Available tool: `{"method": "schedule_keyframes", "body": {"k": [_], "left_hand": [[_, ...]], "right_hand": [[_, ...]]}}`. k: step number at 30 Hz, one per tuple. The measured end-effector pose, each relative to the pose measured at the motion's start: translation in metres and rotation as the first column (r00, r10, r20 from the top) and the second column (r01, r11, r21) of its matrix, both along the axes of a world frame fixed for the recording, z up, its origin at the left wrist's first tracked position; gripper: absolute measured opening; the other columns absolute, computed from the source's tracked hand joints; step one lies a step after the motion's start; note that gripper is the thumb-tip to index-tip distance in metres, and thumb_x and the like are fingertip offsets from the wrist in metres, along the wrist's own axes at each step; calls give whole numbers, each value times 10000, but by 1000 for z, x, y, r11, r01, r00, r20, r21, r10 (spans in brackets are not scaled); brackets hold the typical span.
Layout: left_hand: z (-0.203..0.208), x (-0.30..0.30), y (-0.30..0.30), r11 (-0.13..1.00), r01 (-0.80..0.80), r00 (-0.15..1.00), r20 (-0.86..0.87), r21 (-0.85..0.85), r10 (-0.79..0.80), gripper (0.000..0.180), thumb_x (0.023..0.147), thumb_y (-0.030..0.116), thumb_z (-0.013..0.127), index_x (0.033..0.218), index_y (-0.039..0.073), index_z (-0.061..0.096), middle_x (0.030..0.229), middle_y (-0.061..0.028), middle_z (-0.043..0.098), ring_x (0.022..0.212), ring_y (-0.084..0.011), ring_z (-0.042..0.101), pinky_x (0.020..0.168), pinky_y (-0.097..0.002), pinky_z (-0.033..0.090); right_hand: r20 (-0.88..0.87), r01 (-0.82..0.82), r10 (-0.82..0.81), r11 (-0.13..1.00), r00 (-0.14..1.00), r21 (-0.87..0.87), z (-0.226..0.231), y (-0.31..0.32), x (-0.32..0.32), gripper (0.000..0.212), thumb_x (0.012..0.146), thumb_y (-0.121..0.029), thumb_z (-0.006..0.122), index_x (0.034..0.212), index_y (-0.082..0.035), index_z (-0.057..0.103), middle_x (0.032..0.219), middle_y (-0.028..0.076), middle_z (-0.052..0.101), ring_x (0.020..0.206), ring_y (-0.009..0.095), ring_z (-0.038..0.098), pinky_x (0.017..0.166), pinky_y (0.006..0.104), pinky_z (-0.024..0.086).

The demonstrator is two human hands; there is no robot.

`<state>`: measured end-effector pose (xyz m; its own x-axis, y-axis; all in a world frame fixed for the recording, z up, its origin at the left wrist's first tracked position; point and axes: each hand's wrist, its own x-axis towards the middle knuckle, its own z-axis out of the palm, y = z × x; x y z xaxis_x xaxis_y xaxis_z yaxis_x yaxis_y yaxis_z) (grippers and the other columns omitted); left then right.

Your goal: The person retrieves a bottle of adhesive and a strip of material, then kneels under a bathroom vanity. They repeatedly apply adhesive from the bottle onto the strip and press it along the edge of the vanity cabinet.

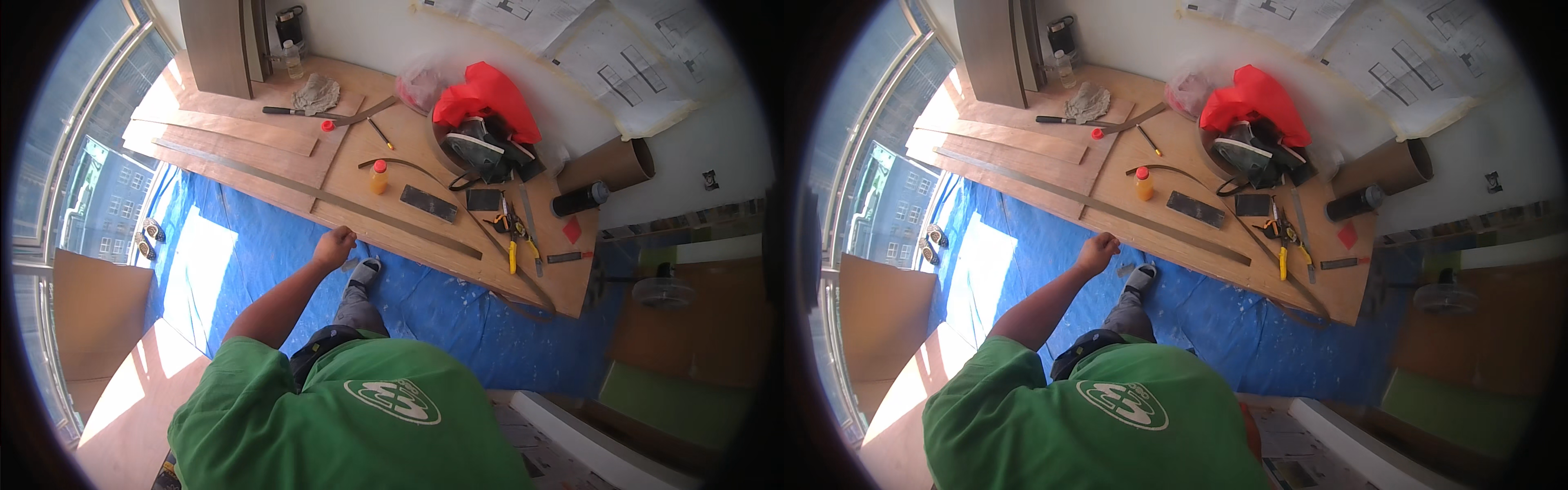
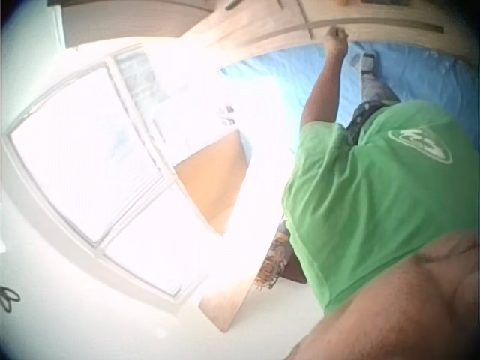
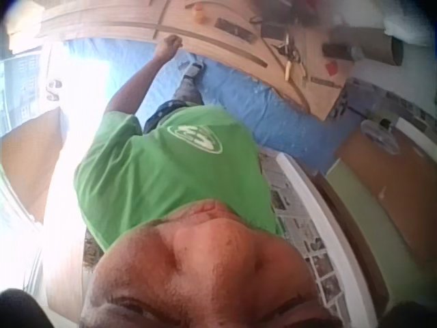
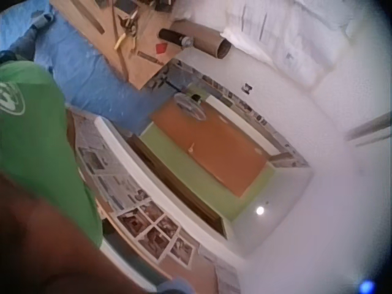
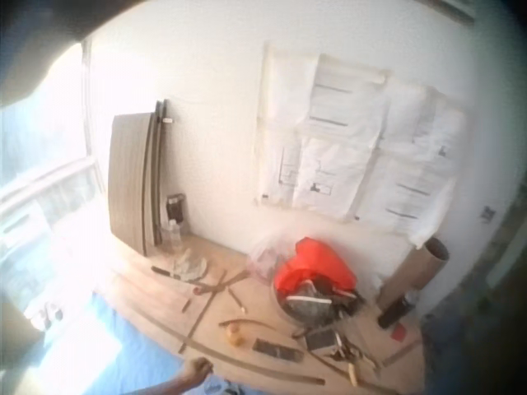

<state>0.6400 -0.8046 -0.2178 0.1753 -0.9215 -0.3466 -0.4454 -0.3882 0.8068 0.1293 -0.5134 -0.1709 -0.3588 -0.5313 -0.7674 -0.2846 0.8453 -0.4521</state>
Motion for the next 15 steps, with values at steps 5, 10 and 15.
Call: {"method": "schedule_keyframes", "body": {"k": [5,10,15], "left_hand": [[6,67,-166,985,12,962,272,-173,36,274,960,311,659,1064,59,690,996,-174,742,976,-377,713,858,-463,553],[-5,100,-280,987,130,761,648,-99,-36,387,932,276,656,1293,137,633,1381,-132,595,1322,-344,535,1065,-491,462],[-20,104,-328,987,94,691,706,130,-159,427,956,212,603,1378,152,598,1465,-107,525,1411,-339,455,1106,-526,425]], "right_hand": [[-19,69,-69,997,997,34,17,-43,46,133,907,-152,654,958,-36,692,799,118,657,756,220,668,675,392,526],[-30,97,-95,994,995,52,29,-70,74,130,910,-152,656,955,-35,692,797,116,654,754,216,666,673,389,526],[-50,138,-135,988,990,70,33,-83,87,129,913,-151,658,953,-34,692,794,114,651,753,212,664,672,387,525]]}}
